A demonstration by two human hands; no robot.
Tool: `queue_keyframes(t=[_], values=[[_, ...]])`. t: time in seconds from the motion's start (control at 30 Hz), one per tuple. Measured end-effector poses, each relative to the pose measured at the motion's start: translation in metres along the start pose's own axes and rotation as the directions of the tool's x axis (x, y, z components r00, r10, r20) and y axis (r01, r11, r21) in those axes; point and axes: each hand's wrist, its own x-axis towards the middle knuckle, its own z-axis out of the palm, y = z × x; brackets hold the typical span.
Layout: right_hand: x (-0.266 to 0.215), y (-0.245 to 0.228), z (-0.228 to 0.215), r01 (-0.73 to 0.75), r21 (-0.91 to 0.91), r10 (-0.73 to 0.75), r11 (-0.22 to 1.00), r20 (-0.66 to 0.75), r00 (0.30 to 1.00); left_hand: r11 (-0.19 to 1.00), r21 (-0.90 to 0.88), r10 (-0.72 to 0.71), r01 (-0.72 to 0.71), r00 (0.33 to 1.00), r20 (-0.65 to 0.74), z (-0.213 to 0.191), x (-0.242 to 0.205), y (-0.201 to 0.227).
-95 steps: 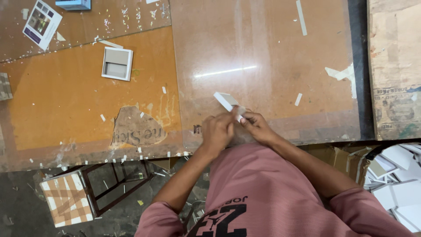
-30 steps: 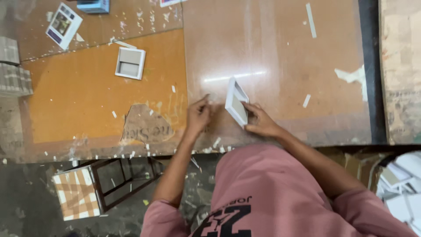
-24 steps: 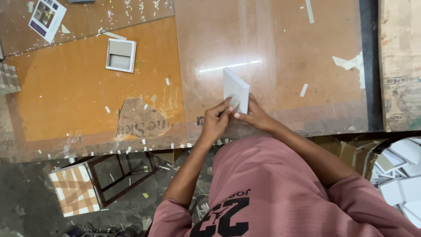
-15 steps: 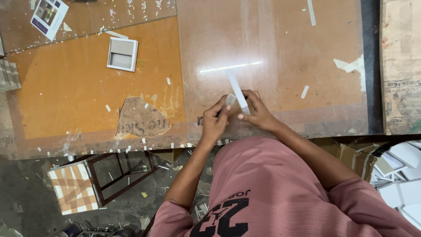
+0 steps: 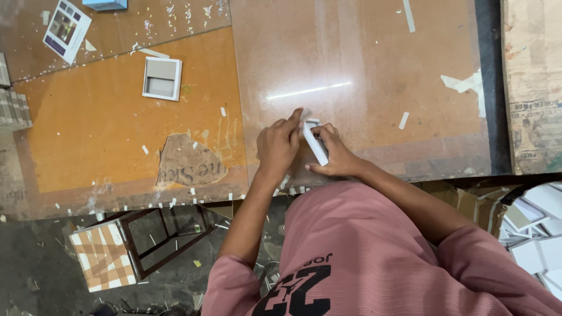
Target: The person assembles small white cardboard boxes by folding flaps and pressing edges to form rectangular frames. They handle each box one at a time, aligning and securing the sides, then placing the finished units on the table.
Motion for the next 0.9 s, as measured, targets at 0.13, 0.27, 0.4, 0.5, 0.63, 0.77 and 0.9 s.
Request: queue_keyframes(t=[0.13,0.27,0.4,0.5,0.63,0.77,0.9], values=[[0.003,0.005,-0.001,0.084,0.041,-0.082,0.996,-0.049,0.995,0.996,-0.046,0.074,-0.077,0.995,-0.064,-0.006,0.01,0.011],[-0.006,0.018,0.002,0.19,0.088,-0.179,0.978,-0.122,0.976,0.979,-0.091,0.182,-0.183,0.983,-0.022,0.006,-0.021,0.022],[-0.001,0.024,0.004,0.126,0.185,-0.104,0.975,-0.121,0.987,0.955,-0.201,0.224,-0.217,0.975,0.01,0.016,-0.059,0.034],[0.0,0.029,0.007,0.161,0.182,-0.139,0.97,-0.129,0.982,0.959,-0.117,0.258,-0.257,0.966,-0.005,0.02,-0.056,0.027],[0.011,0.033,0.005,0.199,0.14,-0.185,0.97,-0.104,0.977,0.988,0.034,0.152,-0.149,0.979,-0.138,0.012,-0.005,-0.01],[0.004,0.027,0.004,0.306,0.103,-0.299,0.947,-0.073,0.951,0.982,0.156,0.12,-0.105,0.989,-0.091,0.013,0.005,-0.027],[0.016,0.018,-0.007,0.25,0.176,-0.227,0.952,-0.142,0.964,0.986,-0.159,-0.087,0.039,0.95,-0.301,0.014,0.0,-0.018]])
